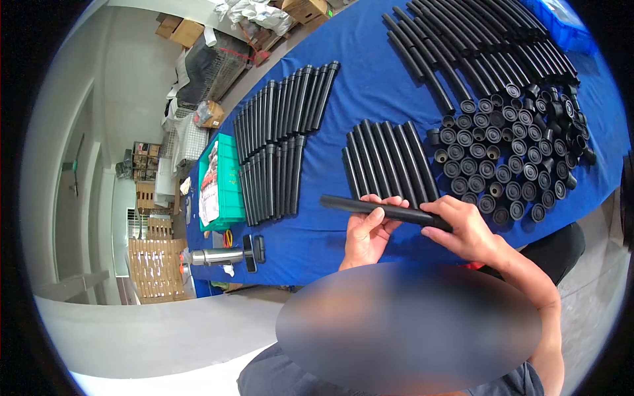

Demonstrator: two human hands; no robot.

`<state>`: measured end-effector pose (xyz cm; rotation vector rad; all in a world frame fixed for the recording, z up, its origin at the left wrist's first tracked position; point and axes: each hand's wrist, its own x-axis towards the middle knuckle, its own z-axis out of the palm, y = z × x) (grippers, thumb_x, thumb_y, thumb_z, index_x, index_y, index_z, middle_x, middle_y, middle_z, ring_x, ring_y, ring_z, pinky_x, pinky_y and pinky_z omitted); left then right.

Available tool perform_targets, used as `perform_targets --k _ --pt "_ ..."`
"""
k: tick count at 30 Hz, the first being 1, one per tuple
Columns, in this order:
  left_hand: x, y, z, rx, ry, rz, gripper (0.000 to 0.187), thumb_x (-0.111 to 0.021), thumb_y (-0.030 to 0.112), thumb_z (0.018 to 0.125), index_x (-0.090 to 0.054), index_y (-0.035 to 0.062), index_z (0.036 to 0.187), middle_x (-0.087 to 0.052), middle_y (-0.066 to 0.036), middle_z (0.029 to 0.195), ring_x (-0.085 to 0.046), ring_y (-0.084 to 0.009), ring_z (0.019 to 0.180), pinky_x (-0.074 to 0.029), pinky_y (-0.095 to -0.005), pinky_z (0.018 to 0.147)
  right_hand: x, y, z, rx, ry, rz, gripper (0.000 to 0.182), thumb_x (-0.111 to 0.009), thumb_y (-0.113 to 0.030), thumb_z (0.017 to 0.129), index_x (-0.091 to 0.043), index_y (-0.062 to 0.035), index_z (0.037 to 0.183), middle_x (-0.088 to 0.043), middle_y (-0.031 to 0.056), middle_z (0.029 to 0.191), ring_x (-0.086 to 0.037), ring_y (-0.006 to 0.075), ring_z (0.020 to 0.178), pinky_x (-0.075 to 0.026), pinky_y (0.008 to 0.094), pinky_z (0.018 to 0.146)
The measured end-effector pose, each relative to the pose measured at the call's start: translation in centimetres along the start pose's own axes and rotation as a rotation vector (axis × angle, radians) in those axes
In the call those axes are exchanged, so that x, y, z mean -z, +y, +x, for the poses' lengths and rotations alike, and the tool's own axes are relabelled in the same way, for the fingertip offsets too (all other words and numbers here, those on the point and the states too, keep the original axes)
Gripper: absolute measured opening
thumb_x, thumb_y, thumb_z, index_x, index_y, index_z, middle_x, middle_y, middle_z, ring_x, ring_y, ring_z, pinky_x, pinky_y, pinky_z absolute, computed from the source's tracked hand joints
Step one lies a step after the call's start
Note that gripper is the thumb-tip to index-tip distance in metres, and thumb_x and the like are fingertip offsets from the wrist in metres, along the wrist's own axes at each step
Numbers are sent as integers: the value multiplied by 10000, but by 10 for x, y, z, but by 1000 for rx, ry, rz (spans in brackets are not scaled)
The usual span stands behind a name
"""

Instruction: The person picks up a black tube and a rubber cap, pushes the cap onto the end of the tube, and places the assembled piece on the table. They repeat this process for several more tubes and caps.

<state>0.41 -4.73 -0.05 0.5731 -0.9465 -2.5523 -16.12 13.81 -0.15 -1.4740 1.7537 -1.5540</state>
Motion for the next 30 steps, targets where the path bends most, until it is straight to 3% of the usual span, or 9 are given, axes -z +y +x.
perform_targets --k 2,4,7,14,17,20,22,27,30 --pt "4 -1 -1 15 -43 5 274 -713 57 934 -596 76 1182 -682 -215 1235 -627 -402 1241 -549 -519 1059 10 -8 6 -618 -185 613 423 -799 -156 851 -679 18 1217 -697 141 836 -684 248 707 -556 357 684" --pt "0 -2 -2 -6 -58 -17 283 -715 41 927 -596 77 1181 -681 -213 1240 -619 -400 1253 -551 -514 1059 10 -4 5 -673 -159 717 419 -807 -169 841 -687 10 1200 -687 130 845 -670 229 718 -542 373 687" --pt "1 -2 -1 -23 -70 -50 293 -718 21 917 -599 80 1178 -677 -210 1252 -609 -399 1267 -553 -509 1060 1 2 1 -92 18 42 412 -814 -164 825 -697 4 1183 -692 125 864 -672 210 746 -531 363 690" --pt "-9 -1 -3 3 -53 -81 296 -722 19 912 -603 83 1176 -672 -215 1270 -603 -404 1274 -550 -513 1063 3 -9 1 -391 -22 306 408 -820 -141 813 -692 6 1172 -692 150 898 -704 271 815 -543 362 700" --pt "-7 -1 -3 20 -10 -71 303 -720 26 915 -595 81 1186 -667 -223 1279 -602 -407 1276 -547 -518 1063 -10 2 -3 137 105 -63 380 -781 -108 851 -664 13 1192 -669 186 934 -702 361 859 -564 378 695" --pt "5 -4 -3 3 -51 -38 309 -717 33 920 -586 79 1196 -663 -228 1283 -602 -409 1276 -544 -526 1064 -2 -1 2 13 2 9 371 -777 -102 862 -670 24 1193 -687 156 902 -718 281 789 -567 342 656" --pt "5 -5 -2 -7 -83 -29 309 -715 33 922 -583 80 1197 -664 -228 1282 -603 -409 1274 -544 -528 1063 3 -1 3 -582 -187 632 396 -783 -139 879 -672 34 1217 -705 74 841 -675 101 689 -558 293 592" --pt "6 0 -3 -1 -25 -113 320 -719 10 911 -578 81 1189 -665 -223 1281 -603 -408 1273 -539 -527 1070 -6 2 3 89 61 -34 375 -767 -149 901 -681 25 1222 -705 81 840 -674 119 657 -557 292 594" --pt "12 0 0 -21 -137 -52 308 -709 25 924 -583 79 1199 -664 -233 1275 -604 -409 1272 -534 -528 1077 3 -10 4 -423 -104 374 377 -764 -145 904 -682 25 1230 -701 84 843 -674 120 663 -551 289 581"
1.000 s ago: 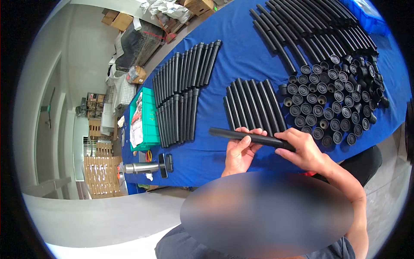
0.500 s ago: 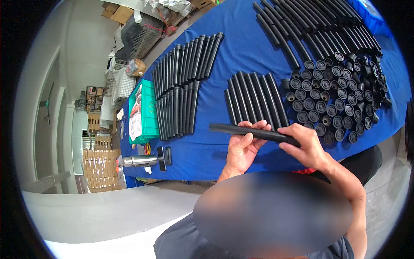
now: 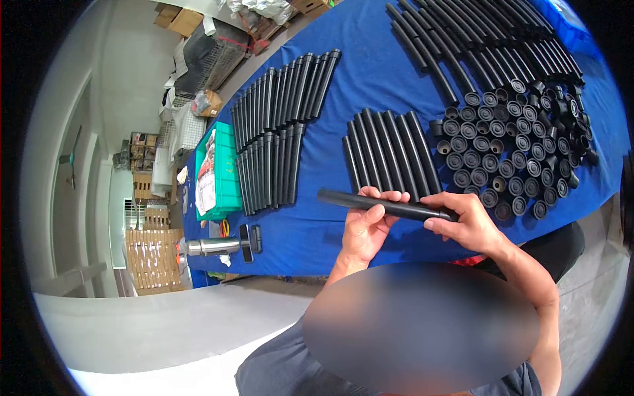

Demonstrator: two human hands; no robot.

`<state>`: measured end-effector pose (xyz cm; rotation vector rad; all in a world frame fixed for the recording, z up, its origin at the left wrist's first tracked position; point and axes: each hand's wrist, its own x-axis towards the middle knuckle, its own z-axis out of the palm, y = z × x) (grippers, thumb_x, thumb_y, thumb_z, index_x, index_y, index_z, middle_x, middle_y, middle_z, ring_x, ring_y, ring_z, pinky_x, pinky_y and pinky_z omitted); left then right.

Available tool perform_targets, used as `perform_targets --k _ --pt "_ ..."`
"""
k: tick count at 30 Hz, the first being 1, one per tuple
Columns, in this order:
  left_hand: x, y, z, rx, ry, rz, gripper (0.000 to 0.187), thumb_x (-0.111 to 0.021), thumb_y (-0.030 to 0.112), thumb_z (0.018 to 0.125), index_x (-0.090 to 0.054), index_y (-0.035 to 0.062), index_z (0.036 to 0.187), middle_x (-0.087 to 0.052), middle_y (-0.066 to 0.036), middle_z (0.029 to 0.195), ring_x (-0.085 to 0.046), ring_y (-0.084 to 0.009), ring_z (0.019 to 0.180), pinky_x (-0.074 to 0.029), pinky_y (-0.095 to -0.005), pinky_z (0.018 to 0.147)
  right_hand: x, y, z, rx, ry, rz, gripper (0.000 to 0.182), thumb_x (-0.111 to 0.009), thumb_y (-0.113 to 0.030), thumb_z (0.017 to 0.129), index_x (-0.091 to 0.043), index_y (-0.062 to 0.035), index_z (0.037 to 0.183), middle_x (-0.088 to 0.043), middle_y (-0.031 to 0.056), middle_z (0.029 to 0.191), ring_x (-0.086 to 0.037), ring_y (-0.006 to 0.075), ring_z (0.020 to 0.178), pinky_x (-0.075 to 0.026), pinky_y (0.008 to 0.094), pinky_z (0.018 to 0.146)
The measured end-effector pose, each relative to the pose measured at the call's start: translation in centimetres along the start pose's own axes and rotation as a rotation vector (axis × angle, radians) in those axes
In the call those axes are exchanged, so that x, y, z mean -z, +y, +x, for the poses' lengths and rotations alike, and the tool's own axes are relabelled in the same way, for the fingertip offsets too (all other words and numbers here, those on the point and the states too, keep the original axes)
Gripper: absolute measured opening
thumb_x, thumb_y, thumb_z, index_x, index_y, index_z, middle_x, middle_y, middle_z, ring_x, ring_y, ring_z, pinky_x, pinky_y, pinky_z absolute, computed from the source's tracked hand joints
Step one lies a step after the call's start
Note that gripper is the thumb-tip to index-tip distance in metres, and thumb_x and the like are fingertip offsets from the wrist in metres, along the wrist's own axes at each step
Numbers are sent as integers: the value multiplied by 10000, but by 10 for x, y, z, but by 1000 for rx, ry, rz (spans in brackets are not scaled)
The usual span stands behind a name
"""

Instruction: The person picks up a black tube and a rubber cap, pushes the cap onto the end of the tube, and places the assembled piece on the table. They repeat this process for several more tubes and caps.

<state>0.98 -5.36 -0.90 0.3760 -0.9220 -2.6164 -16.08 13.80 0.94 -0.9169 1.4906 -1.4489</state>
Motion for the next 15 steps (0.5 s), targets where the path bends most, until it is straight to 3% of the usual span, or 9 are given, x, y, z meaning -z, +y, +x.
perform_targets --k 4,5,7,8,10,12,13,15 --pt "-10 15 5 -9 -36 46 324 -726 158 940 -610 96 1236 -683 -207 1241 -600 -408 1274 -543 -529 1058 3 6 1 50 14 36 373 -758 -157 917 -685 25 1234 -702 71 823 -668 109 676 -546 275 573" --pt "-12 29 12 -99 -54 74 301 -721 197 946 -635 103 1219 -679 -189 1252 -612 -381 1255 -542 -511 1054 5 6 1 40 21 60 370 -755 -160 922 -686 25 1234 -703 66 820 -665 105 678 -545 270 573" --pt "-2 65 21 -360 148 214 234 -676 175 976 -646 84 1190 -659 -175 1287 -625 -326 1218 -498 -529 1084 9 6 1 12 43 92 365 -748 -166 930 -688 25 1235 -705 58 818 -657 98 681 -543 264 573" --pt "-5 78 25 -523 326 416 227 -707 159 955 -644 69 1153 -646 -175 1311 -600 -318 1262 -473 -540 1099 10 6 2 -4 59 100 364 -745 -169 933 -688 25 1236 -706 54 819 -653 95 682 -543 262 574" --pt "-17 90 31 -876 372 984 328 -783 157 887 -646 58 1169 -639 -171 1323 -566 -317 1310 -452 -521 1114 12 2 2 -22 88 93 357 -738 -172 941 -690 25 1235 -704 46 826 -641 86 688 -541 257 578" --pt "-45 101 26 -900 -44 1775 480 -852 181 804 -652 58 1224 -652 -148 1299 -555 -329 1322 -429 -503 1130 11 3 3 -31 94 112 354 -738 -170 942 -690 24 1234 -700 46 826 -637 84 689 -540 253 583" --pt "-59 96 28 -904 -283 2005 544 -879 225 745 -676 63 1222 -660 -131 1279 -554 -349 1317 -417 -494 1144 10 4 3 -26 83 106 351 -738 -166 941 -690 23 1233 -698 46 828 -637 84 689 -540 252 583" --pt "-71 79 33 -771 -566 2077 472 -874 228 718 -717 61 1130 -686 -121 1199 -632 -324 1184 -489 -468 1058 9 5 2 -20 60 89 345 -737 -158 941 -691 22 1231 -695 46 832 -636 84 689 -540 252 583"
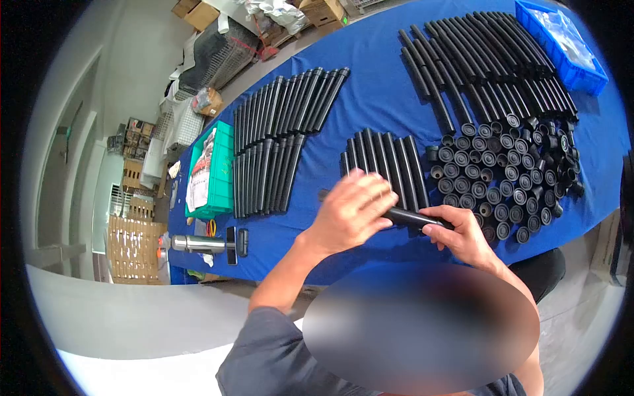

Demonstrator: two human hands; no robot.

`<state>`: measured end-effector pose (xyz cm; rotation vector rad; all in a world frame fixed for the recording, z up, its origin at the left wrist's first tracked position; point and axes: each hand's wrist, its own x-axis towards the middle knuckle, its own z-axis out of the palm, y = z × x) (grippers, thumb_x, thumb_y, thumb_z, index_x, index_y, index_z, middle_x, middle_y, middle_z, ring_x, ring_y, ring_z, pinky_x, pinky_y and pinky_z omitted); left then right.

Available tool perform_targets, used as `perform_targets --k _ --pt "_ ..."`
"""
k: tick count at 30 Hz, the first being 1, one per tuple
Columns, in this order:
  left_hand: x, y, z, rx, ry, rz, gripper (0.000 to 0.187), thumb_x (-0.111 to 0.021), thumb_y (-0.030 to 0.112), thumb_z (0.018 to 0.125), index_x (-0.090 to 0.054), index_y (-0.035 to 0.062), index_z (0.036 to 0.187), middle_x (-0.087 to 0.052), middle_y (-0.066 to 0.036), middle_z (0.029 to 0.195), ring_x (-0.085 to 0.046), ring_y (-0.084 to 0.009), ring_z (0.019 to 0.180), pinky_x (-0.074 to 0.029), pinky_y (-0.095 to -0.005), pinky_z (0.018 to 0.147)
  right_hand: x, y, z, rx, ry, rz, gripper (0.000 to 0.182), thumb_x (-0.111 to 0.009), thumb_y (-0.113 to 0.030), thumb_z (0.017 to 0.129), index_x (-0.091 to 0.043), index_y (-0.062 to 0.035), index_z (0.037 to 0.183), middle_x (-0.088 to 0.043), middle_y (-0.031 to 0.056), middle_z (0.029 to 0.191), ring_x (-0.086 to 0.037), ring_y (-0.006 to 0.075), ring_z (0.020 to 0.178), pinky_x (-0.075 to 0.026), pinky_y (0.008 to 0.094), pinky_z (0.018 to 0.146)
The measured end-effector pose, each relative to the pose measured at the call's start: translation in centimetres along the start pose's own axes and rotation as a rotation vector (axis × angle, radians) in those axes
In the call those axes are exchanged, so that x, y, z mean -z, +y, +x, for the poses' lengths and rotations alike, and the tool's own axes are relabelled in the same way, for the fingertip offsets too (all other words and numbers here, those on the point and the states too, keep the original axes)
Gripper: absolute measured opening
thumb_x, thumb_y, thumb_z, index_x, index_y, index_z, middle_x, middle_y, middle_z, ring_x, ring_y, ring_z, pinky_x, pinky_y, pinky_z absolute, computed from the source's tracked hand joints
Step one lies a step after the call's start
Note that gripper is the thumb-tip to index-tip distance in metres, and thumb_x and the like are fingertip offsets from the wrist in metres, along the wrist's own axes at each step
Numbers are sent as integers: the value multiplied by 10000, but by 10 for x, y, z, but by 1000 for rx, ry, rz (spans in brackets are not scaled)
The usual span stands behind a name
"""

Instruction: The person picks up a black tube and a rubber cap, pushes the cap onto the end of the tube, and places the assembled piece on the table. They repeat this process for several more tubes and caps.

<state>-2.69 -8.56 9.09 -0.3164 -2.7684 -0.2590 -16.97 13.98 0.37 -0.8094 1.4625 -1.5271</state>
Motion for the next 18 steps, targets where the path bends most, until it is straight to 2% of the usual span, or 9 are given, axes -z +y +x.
perform_targets --k 1,4,7,8,9,11,13,16,18 --pt "-7 0 2 -70 -59 -59 445 -867 216 715 -724 55 1105 -699 -117 1152 -669 -307 1108 -532 -449 1000 0 0 -1 11 2 -8 337 -737 -152 940 -694 21 1226 -694 46 832 -635 83 689 -539 251 583" --pt "-14 -6 0 -38 -167 -139 408 -851 187 725 -720 40 1083 -716 -92 1043 -705 -277 937 -585 -408 850 -2 -1 -2 26 23 29 367 -747 -143 930 -672 24 1249 -693 54 872 -639 88 710 -540 250 584" --pt "-3 -10 12 -114 -114 -133 387 -847 158 727 -715 27 1066 -719 -87 982 -710 -268 874 -592 -385 767 -4 -3 -2 -5 73 174 519 -777 -144 904 -590 33 1354 -694 81 991 -654 103 775 -545 244 588" --pt "-1 -19 13 -114 -72 -123 375 -845 151 733 -716 26 1063 -720 -98 989 -711 -278 877 -591 -390 773 -1 -3 -2 10 86 255 694 -804 -159 878 -472 26 1459 -666 106 1110 -649 112 826 -550 243 595" --pt "2 -33 14 -115 -33 -114 363 -844 144 740 -717 26 1059 -721 -109 995 -712 -289 881 -590 -395 780 5 7 -1 10 80 326 766 -811 -166 869 -416 17 1498 -650 112 1153 -639 111 834 -553 249 614" --pt "6 -65 20 40 95 -120 312 -826 111 797 -716 4 1069 -729 -154 1031 -719 -323 923 -589 -397 823 5 3 0 62 167 266 746 -801 -164 879 -416 16 1493 -654 111 1152 -630 104 812 -554 251 634" --pt "6 -97 30 234 205 -64 316 -797 148 865 -708 -17 1118 -734 -173 1047 -732 -296 944 -586 -385 833 4 1 -1 36 98 240 705 -791 -152 888 -438 12 1475 -658 107 1148 -634 99 822 -552 255 645" --pt "-11 -159 51 362 307 63 306 -792 188 872 -724 -8 1097 -715 -130 950 -716 -245 837 -571 -347 751 -1 1 -5 71 -19 189 615 -772 -116 906 -487 5 1437 -690 87 1069 -659 95 830 -554 264 696" --pt "-30 -205 65 428 295 144 336 -789 251 863 -739 2 1083 -717 -140 979 -718 -275 876 -567 -374 795 -1 2 -5 87 -51 124 550 -772 -120 909 -539 8 1392 -713 75 1012 -671 90 825 -550 263 731"
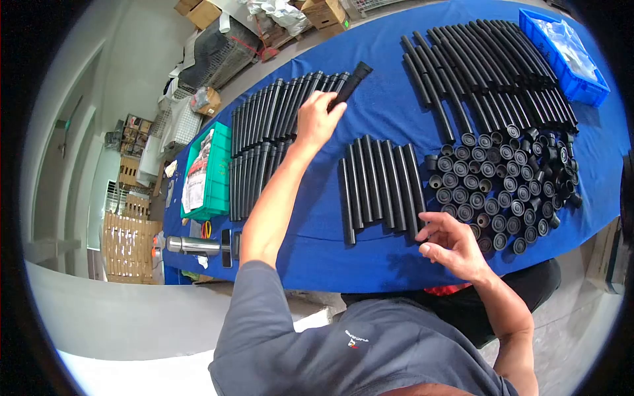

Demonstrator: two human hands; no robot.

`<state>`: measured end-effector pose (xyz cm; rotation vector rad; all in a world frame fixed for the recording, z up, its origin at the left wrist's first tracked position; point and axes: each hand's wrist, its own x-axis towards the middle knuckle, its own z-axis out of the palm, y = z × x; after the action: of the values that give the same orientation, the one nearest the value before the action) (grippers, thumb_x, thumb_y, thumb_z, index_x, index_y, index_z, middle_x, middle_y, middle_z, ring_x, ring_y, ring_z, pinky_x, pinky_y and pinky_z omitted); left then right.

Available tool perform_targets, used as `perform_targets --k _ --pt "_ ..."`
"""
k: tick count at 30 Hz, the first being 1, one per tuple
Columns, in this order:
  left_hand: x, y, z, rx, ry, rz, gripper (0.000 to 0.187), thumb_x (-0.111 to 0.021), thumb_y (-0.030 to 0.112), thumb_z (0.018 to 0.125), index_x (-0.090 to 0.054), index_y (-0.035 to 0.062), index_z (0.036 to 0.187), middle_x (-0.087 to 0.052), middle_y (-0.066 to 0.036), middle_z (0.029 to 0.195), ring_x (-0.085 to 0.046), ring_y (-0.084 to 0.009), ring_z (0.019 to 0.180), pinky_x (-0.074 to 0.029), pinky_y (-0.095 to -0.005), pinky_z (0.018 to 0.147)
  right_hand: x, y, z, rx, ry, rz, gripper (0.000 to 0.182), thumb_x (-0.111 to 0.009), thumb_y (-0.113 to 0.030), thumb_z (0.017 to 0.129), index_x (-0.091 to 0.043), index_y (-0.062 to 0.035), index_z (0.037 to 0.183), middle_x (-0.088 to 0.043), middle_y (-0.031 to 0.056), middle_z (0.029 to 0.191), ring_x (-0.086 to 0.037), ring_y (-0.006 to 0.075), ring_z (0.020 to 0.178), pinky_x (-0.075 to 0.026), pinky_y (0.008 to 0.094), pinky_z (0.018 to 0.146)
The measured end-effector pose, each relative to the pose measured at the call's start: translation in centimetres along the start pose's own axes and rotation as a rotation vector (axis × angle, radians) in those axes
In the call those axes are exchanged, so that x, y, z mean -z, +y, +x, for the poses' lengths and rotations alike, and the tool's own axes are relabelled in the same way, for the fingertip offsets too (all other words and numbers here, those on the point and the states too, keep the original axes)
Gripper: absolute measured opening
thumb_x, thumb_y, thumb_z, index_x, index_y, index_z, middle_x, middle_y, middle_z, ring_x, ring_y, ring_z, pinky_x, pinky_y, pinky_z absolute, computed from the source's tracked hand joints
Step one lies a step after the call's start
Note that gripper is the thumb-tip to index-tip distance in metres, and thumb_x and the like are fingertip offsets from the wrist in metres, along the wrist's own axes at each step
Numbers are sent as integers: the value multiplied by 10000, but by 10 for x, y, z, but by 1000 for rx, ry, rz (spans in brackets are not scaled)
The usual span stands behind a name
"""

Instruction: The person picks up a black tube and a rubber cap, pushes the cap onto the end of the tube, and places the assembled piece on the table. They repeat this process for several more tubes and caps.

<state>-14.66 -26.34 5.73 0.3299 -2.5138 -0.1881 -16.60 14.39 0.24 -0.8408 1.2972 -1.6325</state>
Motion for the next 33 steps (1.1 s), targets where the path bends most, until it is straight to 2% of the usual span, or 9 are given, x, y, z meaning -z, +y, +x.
perform_targets --k 3,8,16,20,25,26,29,32,33 --pt "-46 -41 25 109 -81 132 375 -771 311 860 -749 11 1084 -725 -168 1034 -717 -327 961 -555 -431 867 3 -1 1 -31 -16 -32 521 -771 -123 910 -562 4 1370 -720 76 1005 -670 91 814 -548 263 731" --pt "-95 -57 43 345 -269 360 368 -747 327 893 -735 36 1117 -711 -184 1139 -684 -381 1089 -551 -492 943 6 5 3 -40 -25 -31 462 -773 -126 901 -611 13 1310 -731 66 967 -665 89 784 -544 261 716" --pt "-124 -84 38 348 -267 415 310 -753 282 891 -722 0 1015 -703 -204 1111 -682 -380 1075 -549 -483 939 12 7 7 -43 -14 -70 427 -775 -141 895 -643 28 1265 -737 62 959 -668 92 778 -543 261 698" --pt "-127 -86 39 329 -256 442 294 -758 265 888 -719 5 1021 -681 -202 1126 -668 -382 1093 -547 -481 950 13 7 7 -66 -15 -65 424 -774 -140 896 -648 27 1265 -742 71 968 -677 97 772 -548 259 697" --pt "-126 -80 39 359 -212 437 338 -761 239 882 -685 17 1124 -663 -174 1187 -626 -365 1170 -536 -472 990 13 8 8 -88 -18 -44 407 -765 -136 903 -652 28 1258 -744 71 962 -678 97 778 -554 264 707" --pt "-126 -80 39 374 -216 432 363 -774 249 878 -669 29 1147 -673 -189 1167 -641 -377 1149 -547 -491 959 12 7 8 -83 -18 -48 402 -763 -136 906 -653 28 1256 -744 69 961 -678 95 782 -554 265 711" --pt "-128 -90 37 355 -226 416 414 -791 301 865 -676 30 1155 -676 -188 1179 -645 -376 1148 -534 -489 974 12 8 8 -20 -26 -117 389 -757 -141 914 -656 24 1252 -741 61 947 -676 95 792 -553 268 722" --pt "-116 -89 35 337 -172 363 499 -802 399 840 -686 39 1166 -670 -198 1194 -644 -374 1147 -524 -483 958 13 11 7 -27 -40 -84 374 -753 -149 921 -661 20 1242 -736 53 934 -674 97 794 -552 274 727" --pt "-104 -76 31 312 -115 336 474 -776 406 864 -697 35 1149 -687 -192 1160 -664 -361 1105 -530 -469 931 13 11 6 -37 -55 -79 363 -762 -177 924 -672 15 1218 -727 58 910 -669 104 777 -547 280 714"
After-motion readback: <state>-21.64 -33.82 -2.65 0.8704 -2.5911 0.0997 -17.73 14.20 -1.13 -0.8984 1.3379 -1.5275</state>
